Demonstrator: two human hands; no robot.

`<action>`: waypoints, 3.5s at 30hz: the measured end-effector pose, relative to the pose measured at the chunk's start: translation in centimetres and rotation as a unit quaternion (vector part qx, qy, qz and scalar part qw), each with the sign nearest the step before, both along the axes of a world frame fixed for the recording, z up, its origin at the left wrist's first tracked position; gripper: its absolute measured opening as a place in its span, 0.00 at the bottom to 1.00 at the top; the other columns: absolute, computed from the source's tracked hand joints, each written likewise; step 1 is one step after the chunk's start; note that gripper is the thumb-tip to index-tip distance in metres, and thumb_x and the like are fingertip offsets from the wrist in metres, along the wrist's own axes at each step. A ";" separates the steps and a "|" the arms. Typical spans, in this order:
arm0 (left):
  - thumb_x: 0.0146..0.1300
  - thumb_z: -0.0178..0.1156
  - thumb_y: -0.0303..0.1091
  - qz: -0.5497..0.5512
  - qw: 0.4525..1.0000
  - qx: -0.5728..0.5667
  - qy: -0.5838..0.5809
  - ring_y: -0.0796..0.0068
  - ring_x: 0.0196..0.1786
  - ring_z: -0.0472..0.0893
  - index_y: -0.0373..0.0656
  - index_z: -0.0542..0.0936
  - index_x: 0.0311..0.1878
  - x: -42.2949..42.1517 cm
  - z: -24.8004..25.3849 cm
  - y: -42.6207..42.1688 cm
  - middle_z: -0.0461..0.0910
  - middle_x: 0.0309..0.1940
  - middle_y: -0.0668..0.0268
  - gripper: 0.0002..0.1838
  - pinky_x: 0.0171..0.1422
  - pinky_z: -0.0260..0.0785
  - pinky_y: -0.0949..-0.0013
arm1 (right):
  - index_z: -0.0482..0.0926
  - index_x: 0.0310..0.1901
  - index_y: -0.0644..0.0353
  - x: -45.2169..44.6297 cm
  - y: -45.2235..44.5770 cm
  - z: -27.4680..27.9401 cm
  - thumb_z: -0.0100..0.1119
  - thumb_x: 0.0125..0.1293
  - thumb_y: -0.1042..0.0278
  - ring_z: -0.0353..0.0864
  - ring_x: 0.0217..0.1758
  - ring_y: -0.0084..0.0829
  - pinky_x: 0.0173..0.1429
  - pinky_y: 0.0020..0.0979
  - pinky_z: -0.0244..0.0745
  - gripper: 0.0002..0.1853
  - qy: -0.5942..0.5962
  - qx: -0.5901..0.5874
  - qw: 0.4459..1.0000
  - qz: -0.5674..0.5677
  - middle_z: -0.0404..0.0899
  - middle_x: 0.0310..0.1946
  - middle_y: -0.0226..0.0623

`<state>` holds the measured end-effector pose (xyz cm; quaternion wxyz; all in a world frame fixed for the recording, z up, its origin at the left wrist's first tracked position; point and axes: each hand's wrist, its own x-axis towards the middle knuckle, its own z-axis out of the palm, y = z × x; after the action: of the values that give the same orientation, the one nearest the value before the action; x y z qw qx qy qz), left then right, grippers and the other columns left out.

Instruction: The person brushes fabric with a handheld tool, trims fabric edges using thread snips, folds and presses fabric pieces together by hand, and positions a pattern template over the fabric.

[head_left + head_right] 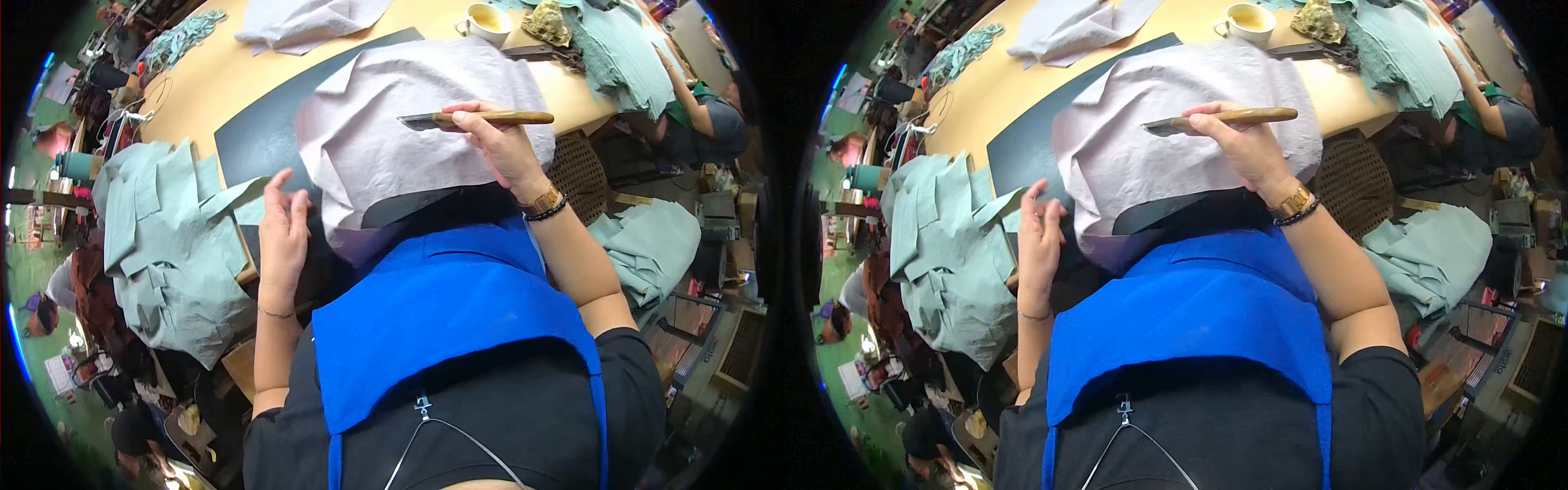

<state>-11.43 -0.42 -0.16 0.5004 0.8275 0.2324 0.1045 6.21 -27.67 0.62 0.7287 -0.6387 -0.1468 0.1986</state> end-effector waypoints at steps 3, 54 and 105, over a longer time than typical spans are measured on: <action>0.66 0.63 0.37 -0.071 0.963 0.252 -0.060 0.70 0.38 0.80 0.43 0.75 0.63 -0.5 2.0 -1.7 0.80 0.42 0.60 0.23 0.45 0.74 0.72 | 0.85 0.48 0.63 -0.2 0.2 -0.7 0.63 0.69 0.64 0.81 0.48 0.23 0.57 0.25 0.73 0.13 -0.025 -0.017 0.999 0.012 0.85 0.42 0.34; 0.53 0.65 0.61 -0.382 0.858 0.344 0.004 0.54 0.82 0.50 0.54 0.75 0.68 0.6 -1.3 4.1 0.54 0.80 0.61 0.39 0.74 0.30 0.22 | 0.82 0.38 0.60 -7.0 5.6 4.5 0.66 0.55 0.74 0.85 0.38 0.41 0.45 0.35 0.81 0.08 -0.438 -0.131 0.855 0.247 0.83 0.33 0.39; 0.71 0.61 0.40 0.014 0.951 0.299 -0.080 0.58 0.80 0.54 0.39 0.67 0.74 12.0 -3.1 12.4 0.57 0.76 0.45 0.32 0.80 0.49 0.58 | 0.78 0.53 0.58 17.5 -11.8 0.2 0.62 0.72 0.56 0.84 0.32 0.31 0.32 0.31 0.77 0.16 -0.370 -0.109 0.856 -0.344 0.85 0.34 0.40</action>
<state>0.54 12.00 -3.24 0.2460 0.9247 0.1612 0.2418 23.70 -39.43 0.84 0.5687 -0.7500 -0.1540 -0.3006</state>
